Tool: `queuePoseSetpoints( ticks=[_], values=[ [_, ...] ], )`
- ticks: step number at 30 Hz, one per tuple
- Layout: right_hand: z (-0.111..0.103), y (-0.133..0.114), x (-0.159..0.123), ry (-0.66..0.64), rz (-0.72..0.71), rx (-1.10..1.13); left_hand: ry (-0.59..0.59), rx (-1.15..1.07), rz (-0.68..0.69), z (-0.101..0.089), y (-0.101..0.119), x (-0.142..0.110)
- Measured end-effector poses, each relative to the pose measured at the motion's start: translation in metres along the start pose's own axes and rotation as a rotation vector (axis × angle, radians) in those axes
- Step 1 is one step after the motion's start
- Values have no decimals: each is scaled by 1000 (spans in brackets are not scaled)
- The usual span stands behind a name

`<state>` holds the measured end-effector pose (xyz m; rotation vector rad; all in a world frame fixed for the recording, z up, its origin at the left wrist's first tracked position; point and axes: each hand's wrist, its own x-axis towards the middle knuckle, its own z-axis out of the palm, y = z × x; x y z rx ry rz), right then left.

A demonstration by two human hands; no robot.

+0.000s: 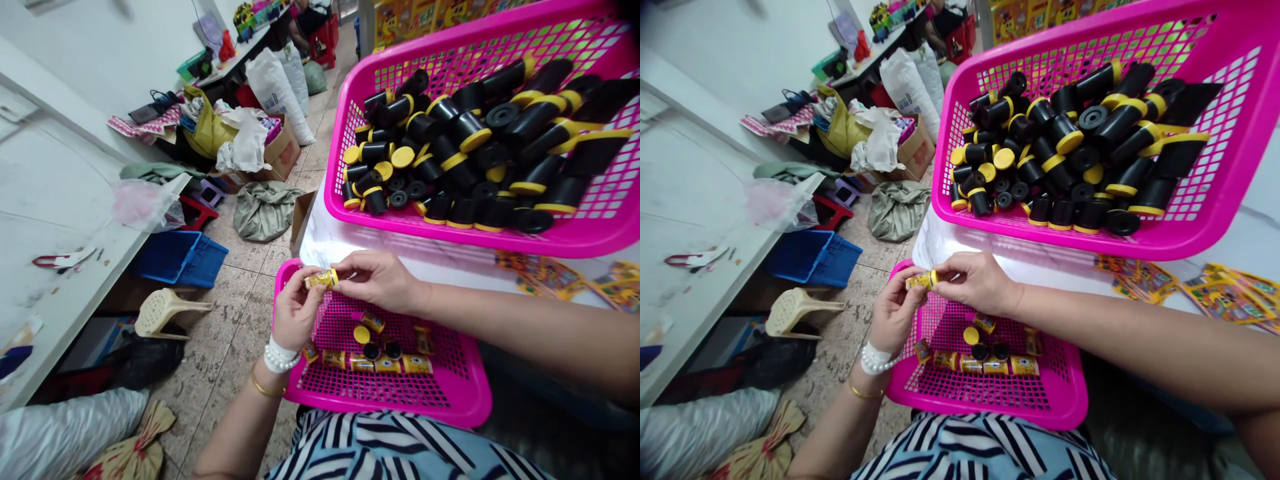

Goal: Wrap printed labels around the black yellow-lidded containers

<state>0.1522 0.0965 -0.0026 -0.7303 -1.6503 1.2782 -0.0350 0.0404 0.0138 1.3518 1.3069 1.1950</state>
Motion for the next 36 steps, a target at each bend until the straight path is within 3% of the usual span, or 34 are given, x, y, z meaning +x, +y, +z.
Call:
queuePoseSetpoints(
  ticks=[4, 8, 11, 16, 23, 27, 30, 36],
  values=[
    [0, 0, 2, -45, 287, 284, -59, 361, 361, -5, -1, 5],
    [-4, -2, 6, -64, 376, 418, -145, 434, 467, -9, 1, 14],
    [-4, -2, 9, -64, 349, 420, -126, 317, 355, -5, 5, 16],
    [0, 2, 6, -69, 211, 242, -24, -47, -17, 4, 4, 10],
    [-2, -1, -4, -56, -284, -279, -59, -156, -324, 3, 4, 11],
    [-3, -2, -8, -68, -437, -411, -92, -168, -454, 6, 8, 15],
    [-3, -3, -8, -124, -444, -437, -124, -180, -524, 9, 5, 18],
    [-6, -3, 0, -64, -192, -204, -239, -515, -497, 8, -1, 18]
  ],
)
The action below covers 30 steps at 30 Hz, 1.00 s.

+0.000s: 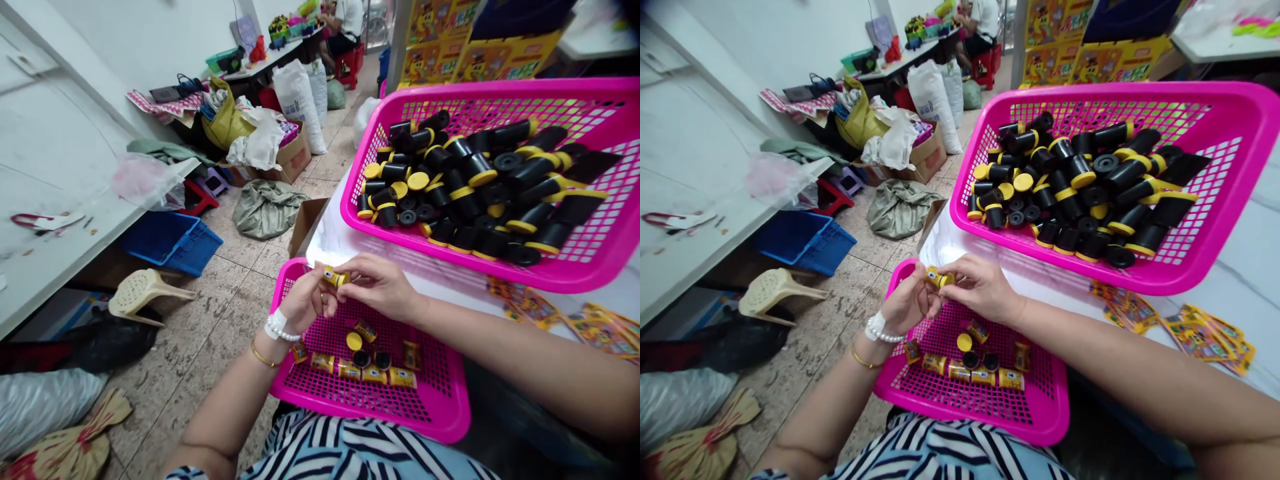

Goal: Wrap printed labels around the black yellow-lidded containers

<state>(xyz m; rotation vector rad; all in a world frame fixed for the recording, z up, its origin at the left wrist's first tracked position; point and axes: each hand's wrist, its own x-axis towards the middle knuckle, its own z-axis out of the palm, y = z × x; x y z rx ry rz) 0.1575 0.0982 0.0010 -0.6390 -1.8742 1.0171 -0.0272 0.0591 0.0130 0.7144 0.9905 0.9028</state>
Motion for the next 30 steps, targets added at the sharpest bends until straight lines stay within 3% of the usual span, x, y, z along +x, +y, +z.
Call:
queuePoseSetpoints(
  ticks=[5, 9, 12, 18, 22, 25, 30],
  values=[
    [-1, 2, 0, -91, 197, 392, -56, -117, -28, -2, -6, -7],
    [-1, 0, -2, -64, 226, 505, -67, -273, -46, 0, -15, -6],
    [0, 0, -2, -60, 211, 474, -48, -347, -23, 2, -20, -5],
    [-2, 0, -1, -94, 46, 162, 27, -393, -24, 7, -27, -10],
    [-3, -1, -2, -34, 45, 184, -21, -434, -21, 7, -27, -10],
    [-2, -3, -1, -73, 77, 203, -31, -361, 39, 6, -25, -10],
    [-4, -3, -1, -63, -53, 103, -5, -363, 17, 9, -22, -10]
  ],
)
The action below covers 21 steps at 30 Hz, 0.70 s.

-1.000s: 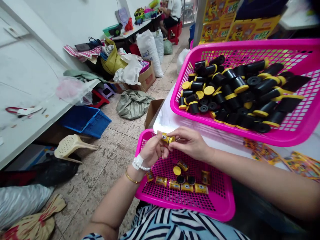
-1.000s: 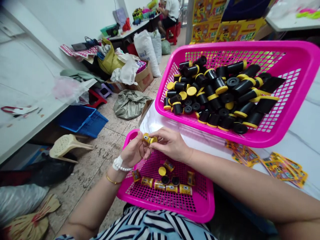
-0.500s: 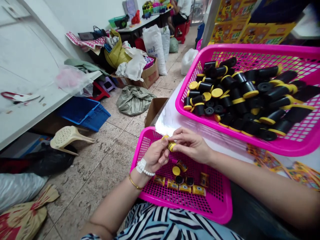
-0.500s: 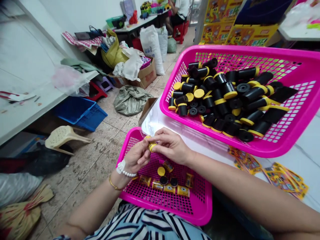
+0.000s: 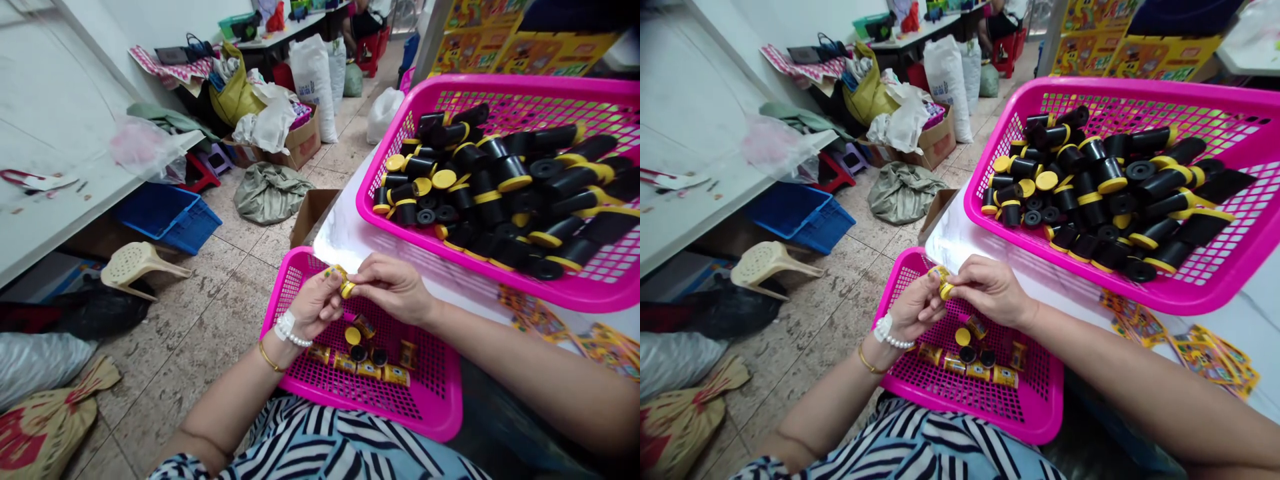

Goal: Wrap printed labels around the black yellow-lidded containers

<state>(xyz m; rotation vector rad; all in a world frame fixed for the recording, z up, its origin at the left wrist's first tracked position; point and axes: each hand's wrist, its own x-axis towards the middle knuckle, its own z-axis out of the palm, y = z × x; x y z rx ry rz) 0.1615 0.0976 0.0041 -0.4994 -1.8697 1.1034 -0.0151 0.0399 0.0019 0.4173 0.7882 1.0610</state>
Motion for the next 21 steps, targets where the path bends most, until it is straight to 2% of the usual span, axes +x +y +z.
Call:
queuePoseSetpoints(
  ticks=[10, 14, 18, 21],
  values=[
    [-1, 0, -1, -45, -82, -80, -12, -27, -77, -4, -4, 1],
    [-1, -1, -2, -4, -87, -92, -5, -31, -83, -3, -7, 3],
    [0, -1, -1, -26, -49, -93, 41, 36, -34, -1, -5, 6],
    [0, 1, 0, -52, -114, -100, 74, 17, -105, -1, -3, 8]
  ],
)
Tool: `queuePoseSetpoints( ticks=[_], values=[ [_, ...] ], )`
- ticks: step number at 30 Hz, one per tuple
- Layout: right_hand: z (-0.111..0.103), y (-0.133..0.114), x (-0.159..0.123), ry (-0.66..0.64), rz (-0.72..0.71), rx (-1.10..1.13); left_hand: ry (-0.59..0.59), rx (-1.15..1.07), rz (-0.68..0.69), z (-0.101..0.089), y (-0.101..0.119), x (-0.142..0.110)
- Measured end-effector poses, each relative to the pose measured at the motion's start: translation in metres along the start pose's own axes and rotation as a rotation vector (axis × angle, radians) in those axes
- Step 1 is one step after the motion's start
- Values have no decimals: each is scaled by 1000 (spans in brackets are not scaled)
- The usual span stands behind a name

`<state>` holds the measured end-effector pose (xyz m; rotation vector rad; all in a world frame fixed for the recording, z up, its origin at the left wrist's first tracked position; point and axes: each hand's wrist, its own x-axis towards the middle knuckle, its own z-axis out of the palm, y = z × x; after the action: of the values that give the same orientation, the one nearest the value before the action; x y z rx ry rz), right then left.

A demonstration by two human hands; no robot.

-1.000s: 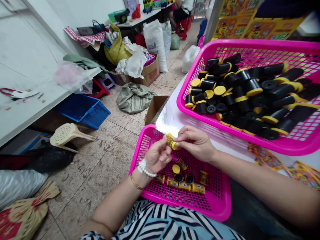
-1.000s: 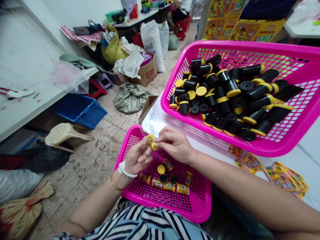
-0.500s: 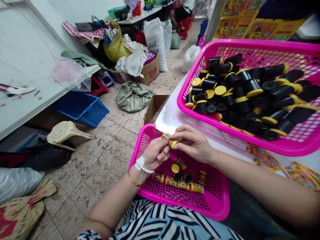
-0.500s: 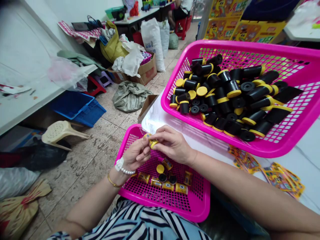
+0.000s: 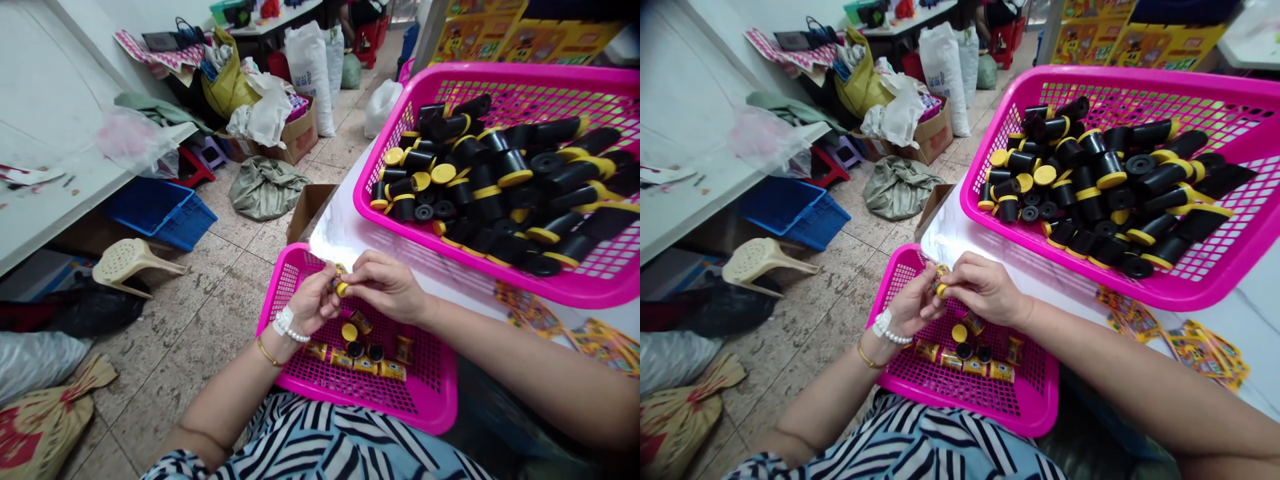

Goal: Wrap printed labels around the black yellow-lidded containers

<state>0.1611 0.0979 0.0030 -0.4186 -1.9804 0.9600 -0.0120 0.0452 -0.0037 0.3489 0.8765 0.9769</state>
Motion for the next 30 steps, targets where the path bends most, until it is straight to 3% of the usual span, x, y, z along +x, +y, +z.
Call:
queuePoseSetpoints(
  ticks=[4, 8, 11, 15, 22, 27, 30],
  values=[
    [-2, 1, 0, 23, -25, -3, -14, -20, -37, -1, 3, 0],
    [-2, 2, 0, 114, 131, -18, 14, -44, 62, -1, 5, -2],
    [1, 1, -1, 101, 211, 0, 38, -41, 138, -1, 6, -4],
    [3, -1, -2, 66, 158, -80, 40, 26, 207, -1, 4, -7],
    [6, 2, -8, 131, 129, -139, 27, 262, 433, -4, -1, -8],
    [9, 0, -4, 114, 299, -14, -26, 275, 368, -10, 1, -3],
    [7, -1, 0, 108, 211, -65, -29, 236, 305, -10, 4, 0]
  ],
)
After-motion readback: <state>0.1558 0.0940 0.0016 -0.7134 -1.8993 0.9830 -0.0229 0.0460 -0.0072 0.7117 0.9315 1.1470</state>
